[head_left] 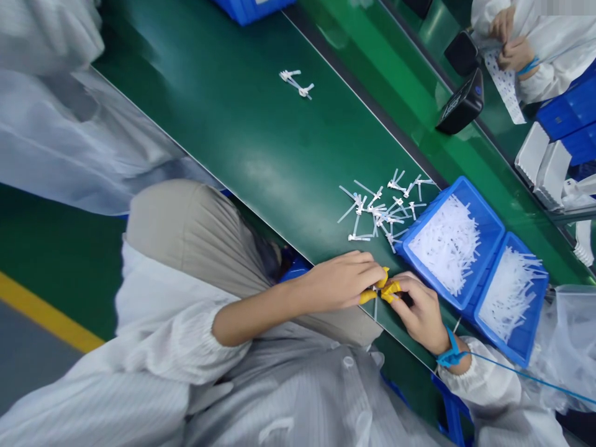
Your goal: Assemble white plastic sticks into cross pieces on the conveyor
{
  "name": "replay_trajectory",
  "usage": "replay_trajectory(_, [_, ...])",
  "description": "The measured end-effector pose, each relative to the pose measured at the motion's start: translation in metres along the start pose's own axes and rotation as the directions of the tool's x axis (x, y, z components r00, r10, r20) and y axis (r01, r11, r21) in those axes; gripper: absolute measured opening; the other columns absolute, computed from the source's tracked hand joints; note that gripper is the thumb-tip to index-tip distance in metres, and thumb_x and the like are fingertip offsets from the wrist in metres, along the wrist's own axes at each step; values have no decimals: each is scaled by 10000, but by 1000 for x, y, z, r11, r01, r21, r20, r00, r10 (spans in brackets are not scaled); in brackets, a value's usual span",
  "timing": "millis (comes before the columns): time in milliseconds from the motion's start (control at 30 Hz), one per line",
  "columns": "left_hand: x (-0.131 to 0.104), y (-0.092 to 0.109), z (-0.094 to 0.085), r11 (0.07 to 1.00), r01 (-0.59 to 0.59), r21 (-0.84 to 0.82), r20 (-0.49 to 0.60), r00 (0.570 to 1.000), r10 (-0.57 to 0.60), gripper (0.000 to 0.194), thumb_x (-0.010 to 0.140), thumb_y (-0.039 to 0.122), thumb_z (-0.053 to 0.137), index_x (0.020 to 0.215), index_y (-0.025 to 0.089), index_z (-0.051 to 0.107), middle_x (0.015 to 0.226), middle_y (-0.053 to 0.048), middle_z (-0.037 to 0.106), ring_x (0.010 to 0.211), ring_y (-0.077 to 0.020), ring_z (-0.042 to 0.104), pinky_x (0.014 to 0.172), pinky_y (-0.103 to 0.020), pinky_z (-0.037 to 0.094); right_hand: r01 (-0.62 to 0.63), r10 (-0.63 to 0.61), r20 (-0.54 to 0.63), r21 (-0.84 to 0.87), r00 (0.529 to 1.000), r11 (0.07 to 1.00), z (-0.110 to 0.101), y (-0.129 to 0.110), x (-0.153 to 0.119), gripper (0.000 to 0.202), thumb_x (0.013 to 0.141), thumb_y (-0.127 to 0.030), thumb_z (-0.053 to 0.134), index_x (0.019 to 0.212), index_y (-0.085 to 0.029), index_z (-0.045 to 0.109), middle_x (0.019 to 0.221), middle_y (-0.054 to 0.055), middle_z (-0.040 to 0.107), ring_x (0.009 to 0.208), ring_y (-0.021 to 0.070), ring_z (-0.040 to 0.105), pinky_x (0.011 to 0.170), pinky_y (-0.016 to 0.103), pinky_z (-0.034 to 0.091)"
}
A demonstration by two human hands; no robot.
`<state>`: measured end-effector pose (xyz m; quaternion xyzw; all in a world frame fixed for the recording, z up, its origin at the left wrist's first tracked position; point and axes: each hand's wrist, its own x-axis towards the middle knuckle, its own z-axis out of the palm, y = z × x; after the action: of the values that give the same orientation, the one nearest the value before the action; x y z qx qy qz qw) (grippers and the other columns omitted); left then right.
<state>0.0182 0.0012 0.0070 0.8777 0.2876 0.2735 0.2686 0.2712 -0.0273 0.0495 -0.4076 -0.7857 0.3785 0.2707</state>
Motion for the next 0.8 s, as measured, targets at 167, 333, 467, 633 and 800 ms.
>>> replay_trajectory(167, [0, -3, 1, 1000, 11, -26, 2, 1000, -11, 144, 1042, 234, 776, 1078, 204, 639, 1026, -61, 740, 1016, -255, 659, 897, -340, 504, -51, 51, -1, 4, 999, 999, -1, 1, 0, 169, 1059, -127, 659, 1151, -266, 684, 1082, 59, 769, 957, 210, 731, 829, 344, 598])
replay_trajectory(333, [0, -3, -3, 999, 18, -48, 26, 1000, -16, 159, 1044, 247, 784, 1103, 209, 642, 1045, -57, 750, 1046, -253, 675, 910, -337, 513, -52, 52, 14, 8, 999, 999, -1, 2, 0, 162, 1052, -129, 661, 1132, -269, 666, 1089, 59, 778, 987, 212, 743, 865, 350, 599])
replay_trajectory(467, [0, -3, -9, 993, 15, -121, 32, 999, -12, 140, 1056, 213, 759, 1129, 207, 639, 1075, -63, 759, 1072, -250, 684, 886, -324, 517, -74, 73, 9, 22, 997, 997, 0, 4, 0, 164, 1038, -127, 677, 1119, -268, 659, 1089, 52, 782, 983, 204, 750, 877, 341, 597])
replay_trajectory(633, [0, -5, -9, 985, 35, -167, 35, 999, -29, 143, 1044, 155, 746, 1124, 217, 645, 1067, -48, 759, 1067, -237, 685, 883, -314, 517, -95, 95, 0, 31, 995, 995, 1, 4, -2, 133, 1034, -153, 672, 1114, -258, 659, 1084, 60, 786, 965, 211, 749, 855, 342, 601])
replay_trajectory(800, [0, -5, -7, 985, 38, -171, 24, 999, -35, 165, 1026, 132, 759, 1106, 219, 644, 1052, -40, 759, 1038, -235, 675, 864, -313, 508, -104, 104, 6, 27, 995, 994, 0, 3, -1, 121, 1037, -161, 672, 1102, -260, 650, 1086, 60, 793, 961, 216, 755, 855, 350, 607])
